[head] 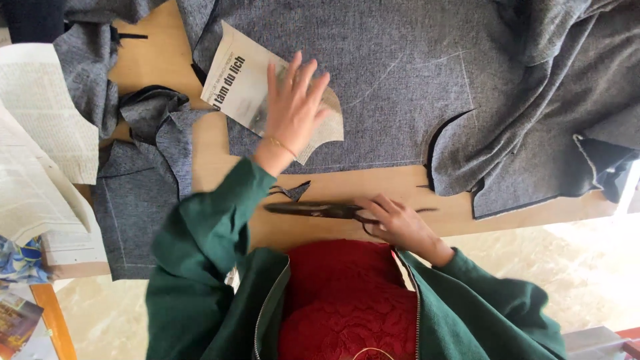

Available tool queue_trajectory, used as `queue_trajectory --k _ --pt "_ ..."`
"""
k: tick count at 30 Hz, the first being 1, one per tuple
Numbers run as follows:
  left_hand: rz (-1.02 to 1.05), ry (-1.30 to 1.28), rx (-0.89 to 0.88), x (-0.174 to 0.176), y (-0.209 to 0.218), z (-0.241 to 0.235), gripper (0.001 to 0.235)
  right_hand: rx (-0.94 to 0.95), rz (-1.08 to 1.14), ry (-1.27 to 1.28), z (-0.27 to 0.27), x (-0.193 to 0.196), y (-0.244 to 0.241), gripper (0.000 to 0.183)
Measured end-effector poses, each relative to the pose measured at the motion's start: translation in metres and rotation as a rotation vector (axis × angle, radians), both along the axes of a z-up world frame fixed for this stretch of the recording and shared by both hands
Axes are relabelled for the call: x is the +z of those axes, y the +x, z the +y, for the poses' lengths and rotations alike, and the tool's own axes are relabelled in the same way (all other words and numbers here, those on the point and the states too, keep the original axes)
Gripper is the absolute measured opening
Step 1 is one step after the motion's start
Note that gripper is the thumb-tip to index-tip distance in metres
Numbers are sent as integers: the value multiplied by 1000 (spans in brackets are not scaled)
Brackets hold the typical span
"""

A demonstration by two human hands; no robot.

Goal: Cutting fabric pieces using scissors and a pattern, then organizing the cut pieces and scraps on a work table.

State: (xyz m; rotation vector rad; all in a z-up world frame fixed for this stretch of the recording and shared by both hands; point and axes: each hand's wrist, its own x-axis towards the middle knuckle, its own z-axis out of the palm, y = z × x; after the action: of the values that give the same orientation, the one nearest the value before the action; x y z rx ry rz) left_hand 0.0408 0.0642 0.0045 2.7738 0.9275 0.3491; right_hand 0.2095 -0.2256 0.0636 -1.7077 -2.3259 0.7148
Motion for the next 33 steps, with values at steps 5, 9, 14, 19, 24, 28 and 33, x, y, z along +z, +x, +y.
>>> queue_trajectory --k 5,9,14,19,24,28,33 --pt "78 20 245 5 -12 -39 85 -572 346 -429 -36 9 36 57" --pt "-119 59 267 -22 -3 -41 53 -763 669 -522 -47 -4 73 60" --pt "-189 86 203 -31 3 -36 33 -621 1148 -603 14 31 59 67" --pt "-150 20 176 -33 -1 -33 47 -572 1166 -690 41 48 51 60" --pt "-179 -3 160 -31 -4 -33 44 -575 1176 -711 44 39 57 64" --pt "-181 -26 155 -32 -3 -32 43 -553 1125 -716 57 41 54 62" --pt "-171 -15 154 -31 -4 -32 41 -583 1129 -718 63 32 52 65"
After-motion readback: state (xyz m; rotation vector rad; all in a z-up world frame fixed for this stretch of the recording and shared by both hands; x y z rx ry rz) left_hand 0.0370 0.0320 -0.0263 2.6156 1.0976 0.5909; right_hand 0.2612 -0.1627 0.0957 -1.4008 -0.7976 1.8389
